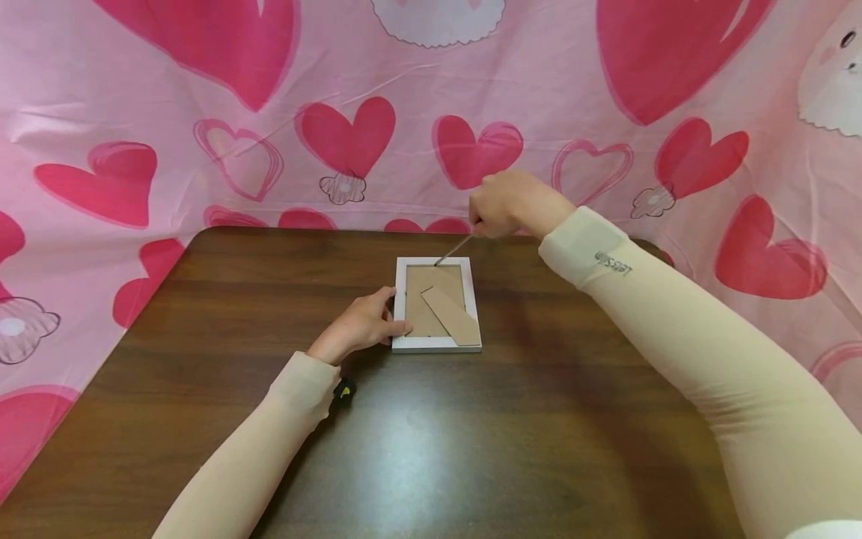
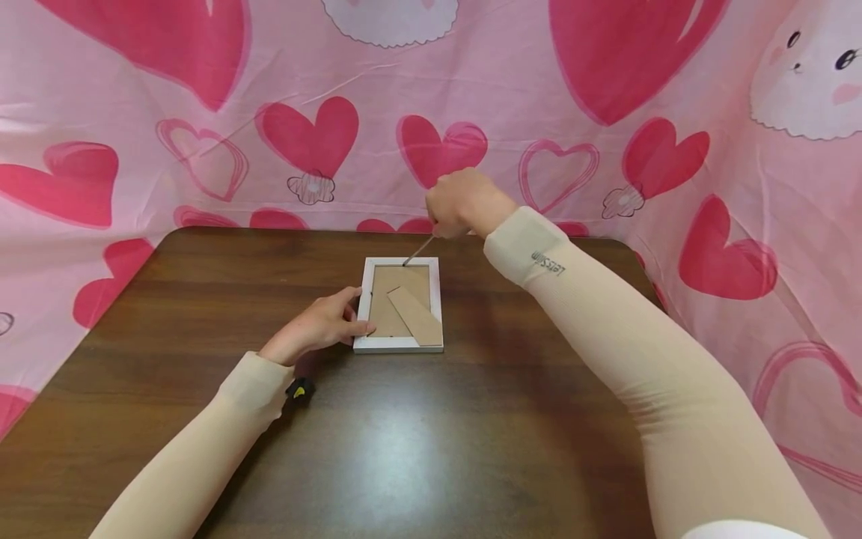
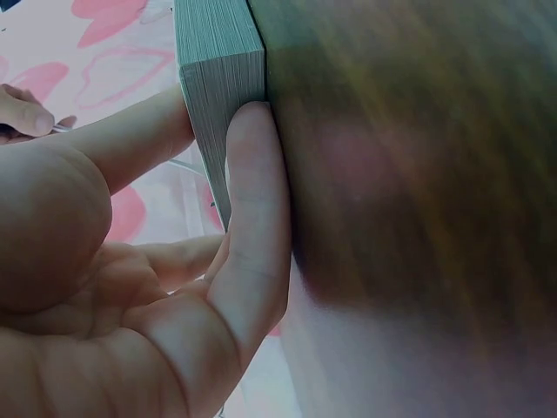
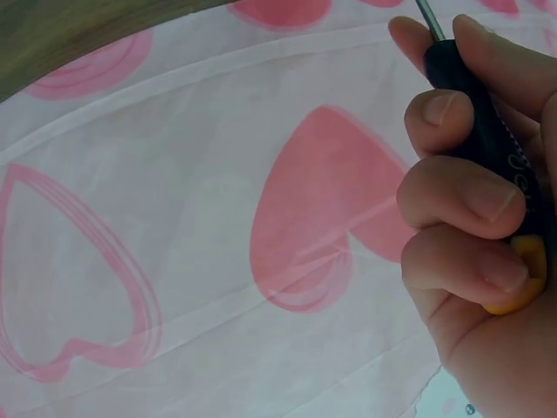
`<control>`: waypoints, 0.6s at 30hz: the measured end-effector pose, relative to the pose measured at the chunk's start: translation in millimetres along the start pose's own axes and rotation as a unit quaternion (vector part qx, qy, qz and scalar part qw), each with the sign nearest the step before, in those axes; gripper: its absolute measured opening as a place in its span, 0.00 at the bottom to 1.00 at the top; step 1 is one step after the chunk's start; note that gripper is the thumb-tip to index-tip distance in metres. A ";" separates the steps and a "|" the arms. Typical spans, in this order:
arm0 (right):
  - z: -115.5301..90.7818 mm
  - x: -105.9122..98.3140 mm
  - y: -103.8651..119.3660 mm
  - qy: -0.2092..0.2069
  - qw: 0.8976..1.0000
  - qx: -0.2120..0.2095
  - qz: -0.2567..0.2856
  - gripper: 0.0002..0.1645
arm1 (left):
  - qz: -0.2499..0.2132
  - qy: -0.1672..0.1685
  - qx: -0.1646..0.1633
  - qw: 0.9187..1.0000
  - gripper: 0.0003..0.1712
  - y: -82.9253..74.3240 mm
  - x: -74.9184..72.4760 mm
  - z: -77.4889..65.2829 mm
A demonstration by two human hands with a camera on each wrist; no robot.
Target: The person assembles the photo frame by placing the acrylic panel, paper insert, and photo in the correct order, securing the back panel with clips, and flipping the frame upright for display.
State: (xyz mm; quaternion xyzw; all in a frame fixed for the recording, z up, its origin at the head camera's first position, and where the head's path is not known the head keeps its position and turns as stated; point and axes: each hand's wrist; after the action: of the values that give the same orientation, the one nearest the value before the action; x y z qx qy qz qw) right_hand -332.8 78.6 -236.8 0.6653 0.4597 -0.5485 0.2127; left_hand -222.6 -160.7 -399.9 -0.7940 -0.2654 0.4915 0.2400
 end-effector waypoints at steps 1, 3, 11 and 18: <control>1.0 -0.8 0.0 0.001 1.000 0.000 -0.001 0.19 | 0.001 -0.001 0.001 1.000 0.47 0.1 -0.3 -0.3; 3.3 -3.4 1.0 0.005 1.000 0.003 -0.003 0.18 | 0.002 -0.001 0.003 1.000 0.47 0.6 -0.9 -0.6; 12.1 -17.6 13.3 0.066 0.997 0.017 0.028 0.14 | -0.009 0.003 0.000 1.000 0.46 2.8 -2.1 -1.9; 4.5 -8.1 6.3 0.186 0.934 0.102 0.288 0.13 | -0.011 0.007 0.000 1.000 0.47 1.6 -1.4 -0.6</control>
State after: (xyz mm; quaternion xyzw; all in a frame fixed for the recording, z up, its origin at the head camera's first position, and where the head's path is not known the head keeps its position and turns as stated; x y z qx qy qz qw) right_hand -329.6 68.9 -232.1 0.8775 0.2216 -0.3738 0.2030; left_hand -222.3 -162.8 -399.8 -0.7947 -0.2720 0.4831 0.2471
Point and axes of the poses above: each hand's wrist, its own z-axis towards the middle knuckle, its own x-axis out of the palm, y = z × x, and after that the axes turned 11 degrees about -x, right-handed
